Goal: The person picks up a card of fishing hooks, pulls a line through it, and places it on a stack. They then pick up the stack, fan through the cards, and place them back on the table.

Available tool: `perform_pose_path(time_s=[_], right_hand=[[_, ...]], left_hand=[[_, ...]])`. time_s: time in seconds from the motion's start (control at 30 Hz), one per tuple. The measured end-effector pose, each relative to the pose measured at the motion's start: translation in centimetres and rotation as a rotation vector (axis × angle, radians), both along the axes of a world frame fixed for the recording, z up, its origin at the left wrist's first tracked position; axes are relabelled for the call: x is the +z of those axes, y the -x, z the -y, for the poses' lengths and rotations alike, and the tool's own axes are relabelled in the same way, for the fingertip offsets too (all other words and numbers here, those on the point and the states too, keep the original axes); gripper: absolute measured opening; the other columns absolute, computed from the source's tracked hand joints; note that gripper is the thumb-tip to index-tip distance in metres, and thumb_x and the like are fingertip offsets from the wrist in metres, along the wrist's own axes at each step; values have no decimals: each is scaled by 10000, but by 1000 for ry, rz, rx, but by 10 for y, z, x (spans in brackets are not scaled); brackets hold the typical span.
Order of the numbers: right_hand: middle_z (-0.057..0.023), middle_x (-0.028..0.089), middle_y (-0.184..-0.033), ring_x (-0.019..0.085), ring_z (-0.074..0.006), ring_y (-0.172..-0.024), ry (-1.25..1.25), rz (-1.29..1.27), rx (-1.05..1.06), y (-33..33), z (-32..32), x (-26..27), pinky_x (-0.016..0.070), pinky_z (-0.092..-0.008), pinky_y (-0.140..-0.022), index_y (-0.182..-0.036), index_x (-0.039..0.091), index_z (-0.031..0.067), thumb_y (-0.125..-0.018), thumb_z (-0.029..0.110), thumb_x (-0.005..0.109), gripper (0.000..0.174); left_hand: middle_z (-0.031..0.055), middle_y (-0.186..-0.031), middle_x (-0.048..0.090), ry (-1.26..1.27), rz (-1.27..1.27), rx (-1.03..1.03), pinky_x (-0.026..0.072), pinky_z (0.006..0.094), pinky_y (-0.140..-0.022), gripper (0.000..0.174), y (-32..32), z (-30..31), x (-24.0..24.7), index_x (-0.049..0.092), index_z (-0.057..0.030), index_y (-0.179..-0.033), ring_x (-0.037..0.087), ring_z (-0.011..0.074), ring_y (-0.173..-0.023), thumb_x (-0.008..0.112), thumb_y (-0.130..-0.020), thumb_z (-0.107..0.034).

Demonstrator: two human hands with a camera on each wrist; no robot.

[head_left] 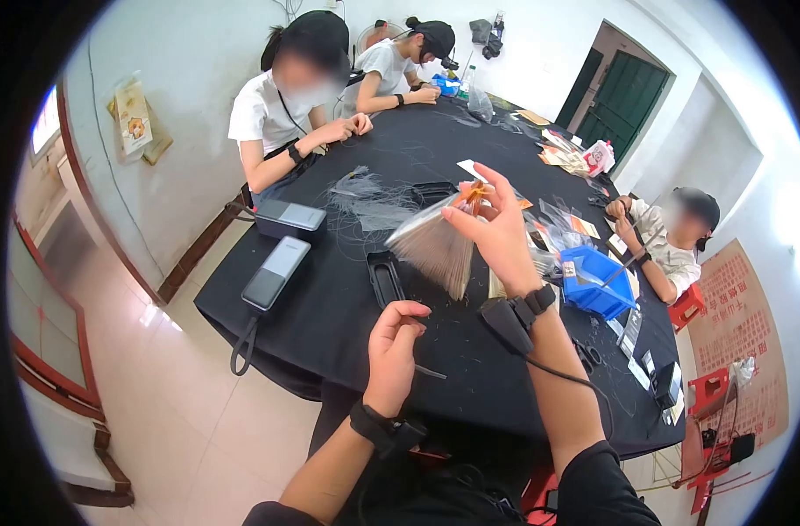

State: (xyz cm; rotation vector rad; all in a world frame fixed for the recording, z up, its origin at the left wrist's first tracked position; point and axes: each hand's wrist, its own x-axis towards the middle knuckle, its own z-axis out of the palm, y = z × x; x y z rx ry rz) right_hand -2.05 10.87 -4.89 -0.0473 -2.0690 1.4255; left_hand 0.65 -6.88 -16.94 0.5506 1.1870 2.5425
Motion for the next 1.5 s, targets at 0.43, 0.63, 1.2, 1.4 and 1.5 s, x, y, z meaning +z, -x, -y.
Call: perform_pose_path(time_s=[0.43, 0.63, 1.2, 1.4, 1.5], right_hand=[[-103, 536, -1266, 585, -191, -1055, -41, 49, 135, 34, -23, -33, 492, -325, -929, -1457, 397, 100, -742, 207, 862, 860], [-158, 435, -1435, 416, -308, -1341, -191, 31, 43, 16, -36, -45, 344, -438, -1109, -1531, 240, 118, -705, 336, 890, 1075], [-247, 688, -890, 682, -293, -608, -79, 783, -651, -75, -131, -36, 554, -362, -528, -1016, 650, -107, -906, 606, 465, 745], [-263, 682, -1127, 706, -349, -934, -292, 882, -495, -60, -151, -47, 543, -422, -820, -1165, 676, -5, -874, 623, 500, 714], [-214, 705, -1082, 676, -318, -980, -194, 954, -442, -58, -166, -60, 511, -409, -833, -1149, 695, 20, -817, 637, 579, 710]], left_hand=[[6, -963, 619, 23, -6, -19, 417, 220, -799, 236, -1, 1, 3, 620, -43, -999, 515, 75, -836, 443, -868, 40], [14, -957, 620, -3, 6, -43, 417, 221, -793, 227, 1, 0, -1, 615, -43, -988, 513, 78, -833, 437, -876, 41], [25, -955, 629, 441, -391, -201, 463, 242, -792, 231, -3, -30, 28, 656, -13, -1073, 569, 98, -894, 468, -950, -66], [100, -942, 646, 680, -318, -252, 481, 292, -794, 348, 34, -117, 43, 660, 33, -1076, 601, 172, -868, 490, -963, -248], [242, -965, 690, 876, -420, -144, 496, 414, -859, 467, 46, -157, 47, 654, 71, -1041, 664, 349, -956, 451, -970, -344]])
